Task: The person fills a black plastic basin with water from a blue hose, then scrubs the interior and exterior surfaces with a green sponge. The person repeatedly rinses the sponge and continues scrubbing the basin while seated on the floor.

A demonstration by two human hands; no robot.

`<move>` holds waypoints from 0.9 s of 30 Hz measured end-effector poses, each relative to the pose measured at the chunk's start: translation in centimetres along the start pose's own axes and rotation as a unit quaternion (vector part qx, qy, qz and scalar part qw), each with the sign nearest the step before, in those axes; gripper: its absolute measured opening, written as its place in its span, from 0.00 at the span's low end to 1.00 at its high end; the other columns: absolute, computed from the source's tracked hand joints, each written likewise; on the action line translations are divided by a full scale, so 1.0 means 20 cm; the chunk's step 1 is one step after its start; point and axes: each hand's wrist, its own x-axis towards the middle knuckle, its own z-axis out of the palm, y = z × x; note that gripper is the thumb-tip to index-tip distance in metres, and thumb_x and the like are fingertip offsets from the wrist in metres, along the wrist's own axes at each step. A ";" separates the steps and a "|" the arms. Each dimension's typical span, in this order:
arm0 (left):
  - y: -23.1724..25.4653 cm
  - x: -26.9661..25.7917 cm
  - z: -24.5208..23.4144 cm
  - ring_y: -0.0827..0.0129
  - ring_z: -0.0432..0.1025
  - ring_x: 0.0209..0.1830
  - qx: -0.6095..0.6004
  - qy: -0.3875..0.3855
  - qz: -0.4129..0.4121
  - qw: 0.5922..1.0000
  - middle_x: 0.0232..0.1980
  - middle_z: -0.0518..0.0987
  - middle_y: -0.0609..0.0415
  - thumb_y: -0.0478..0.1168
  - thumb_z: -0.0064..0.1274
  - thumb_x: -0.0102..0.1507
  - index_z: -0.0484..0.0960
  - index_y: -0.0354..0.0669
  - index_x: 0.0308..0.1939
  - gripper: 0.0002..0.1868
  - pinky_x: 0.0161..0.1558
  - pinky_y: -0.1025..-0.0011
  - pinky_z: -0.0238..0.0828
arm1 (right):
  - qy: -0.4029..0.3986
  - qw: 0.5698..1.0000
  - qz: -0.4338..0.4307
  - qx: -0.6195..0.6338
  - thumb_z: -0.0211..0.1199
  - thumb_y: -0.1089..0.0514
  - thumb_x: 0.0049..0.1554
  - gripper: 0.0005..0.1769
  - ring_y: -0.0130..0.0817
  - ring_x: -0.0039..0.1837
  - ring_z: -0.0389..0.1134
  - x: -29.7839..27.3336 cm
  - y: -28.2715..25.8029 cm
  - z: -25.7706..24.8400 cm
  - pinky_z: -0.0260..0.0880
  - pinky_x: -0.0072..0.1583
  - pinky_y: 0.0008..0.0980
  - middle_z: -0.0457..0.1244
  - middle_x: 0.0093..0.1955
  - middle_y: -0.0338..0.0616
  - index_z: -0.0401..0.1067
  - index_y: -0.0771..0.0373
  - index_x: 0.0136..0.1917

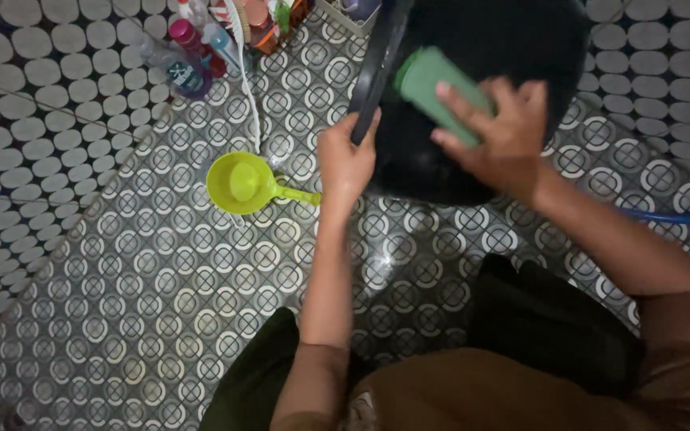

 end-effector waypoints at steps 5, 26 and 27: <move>0.08 0.09 -0.14 0.73 0.64 0.20 0.022 -0.039 -0.057 0.997 0.22 0.76 0.49 0.49 0.60 0.66 0.86 0.35 0.40 0.17 0.26 0.66 0.59 | 0.003 0.999 -0.026 0.019 0.77 0.42 0.61 0.39 0.41 0.54 0.60 -0.05 0.06 0.14 0.51 0.58 0.42 0.64 0.59 0.49 0.68 0.44 0.80; -0.33 0.10 0.04 0.41 0.73 0.27 0.037 0.015 0.107 0.993 0.27 0.75 0.37 0.37 0.55 0.65 0.80 0.39 0.46 0.07 0.29 0.56 0.66 | 0.076 0.981 -0.109 -0.144 0.75 0.43 0.62 0.26 0.41 0.51 0.62 0.00 0.40 0.31 0.54 0.47 0.42 0.64 0.58 0.44 0.74 0.48 0.70; -0.33 0.10 0.04 0.41 0.73 0.26 0.044 0.000 0.094 0.995 0.26 0.74 0.37 0.38 0.55 0.67 0.79 0.40 0.43 0.05 0.30 0.55 0.66 | 0.068 0.992 -0.008 -0.103 0.70 0.46 0.63 0.24 0.42 0.58 0.61 0.00 0.50 0.34 0.56 0.53 0.43 0.62 0.64 0.46 0.73 0.51 0.70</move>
